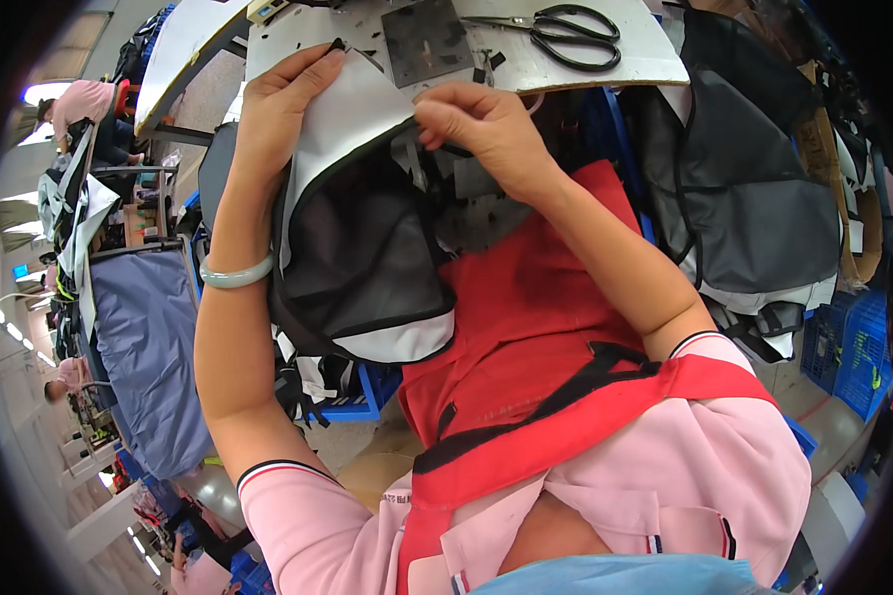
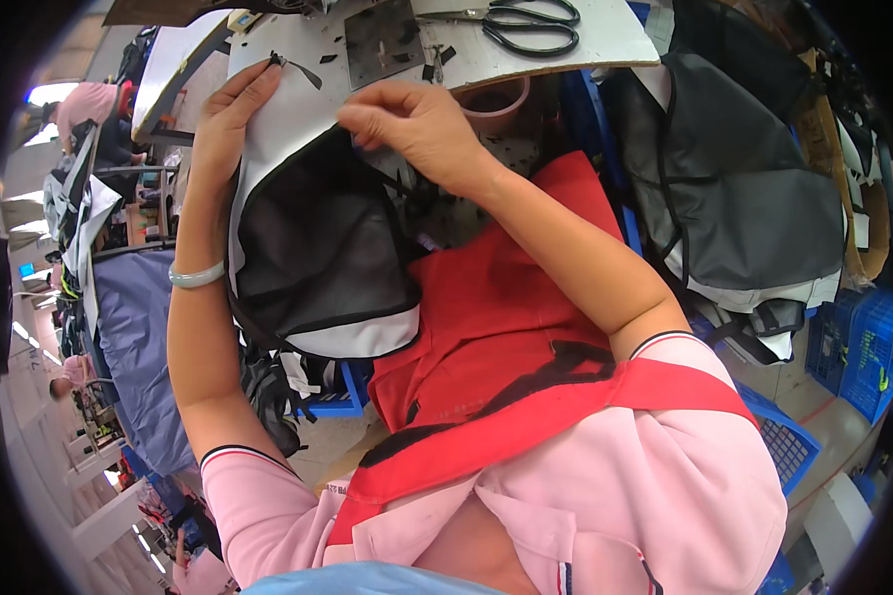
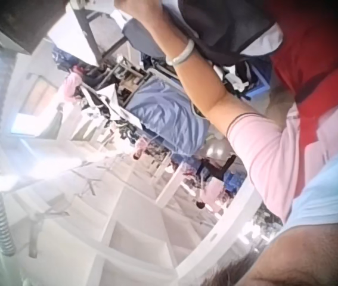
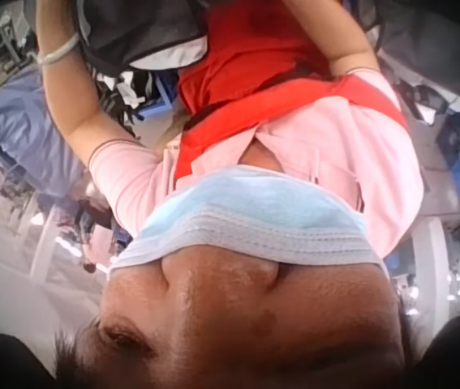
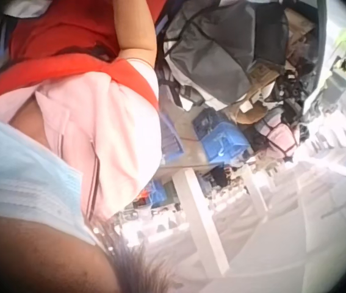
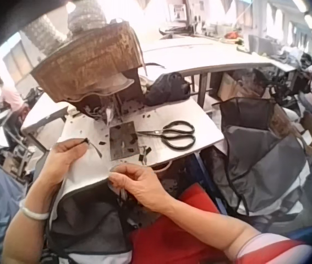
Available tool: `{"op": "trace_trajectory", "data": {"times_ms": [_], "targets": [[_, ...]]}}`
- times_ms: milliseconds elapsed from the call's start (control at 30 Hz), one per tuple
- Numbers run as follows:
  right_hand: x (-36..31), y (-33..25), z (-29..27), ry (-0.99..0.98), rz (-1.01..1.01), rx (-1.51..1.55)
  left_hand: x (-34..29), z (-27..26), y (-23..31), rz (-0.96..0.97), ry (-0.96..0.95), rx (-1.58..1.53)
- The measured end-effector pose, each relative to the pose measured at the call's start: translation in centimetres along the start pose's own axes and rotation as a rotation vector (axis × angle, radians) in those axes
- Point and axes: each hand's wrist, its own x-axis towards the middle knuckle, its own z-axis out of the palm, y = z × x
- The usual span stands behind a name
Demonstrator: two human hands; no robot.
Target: The person assembles black and white bags at a workstation, repeatedly picking up bags, inserting white cardboard inserts, and adjusting straps. They use scissors to trim excess material from the bags and place finished items into a blue crate.
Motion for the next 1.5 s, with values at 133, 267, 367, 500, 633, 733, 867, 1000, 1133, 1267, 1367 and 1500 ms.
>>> {"op": "trace_trajectory", "data": {"times_ms": [133,267,367,500,633,733,867,1000,1133,1267,1367,1500], "targets": [[-0.7,-0.9,0.5,-0.077,0.124,0.037,-1.3,-0.4,0.2,-0.041,-0.012,-0.013],[-1.8,-0.7,0.6,-0.127,0.259,0.064,-2.9,-0.7,0.1,-0.005,-0.051,-0.019],[-2.6,-0.2,1.0,-0.131,0.232,0.091,-3.8,-0.6,0.1,-0.003,-0.052,-0.029],[-3.2,-0.3,1.4,-0.165,0.207,0.057,-5.0,-0.7,0.7,0.001,-0.076,0.005],[-3.6,-0.8,1.9,-0.221,0.199,0.080,-5.9,-1.2,0.7,0.011,-0.036,0.023],[-4.2,-0.8,2.3,-0.276,0.171,0.089,-6.7,-3.1,0.1,-0.054,-0.045,-0.168],[-4.4,-1.6,3.9,-0.356,0.132,0.045,-8.3,-5.3,-0.9,-0.051,-0.070,-0.227],[-4.7,-1.6,5.7,-0.381,0.207,0.129,-10.3,-5.8,-0.9,-0.056,-0.016,-0.253],[-5.2,-0.9,7.3,-0.434,0.321,0.335,-12.2,-6.1,-1.1,-0.080,0.007,-0.312],[-6.5,0.1,8.6,-0.480,0.524,0.582,-14.5,-7.1,-2.2,-0.060,0.009,-0.302],[-7.4,0.1,9.3,-0.566,0.579,0.523,-17.0,-7.3,-2.8,-0.056,0.059,-0.306],[-7.9,0.1,9.9,-0.565,0.538,0.414,-19.0,-6.9,-3.1,-0.063,0.117,-0.389]]}}
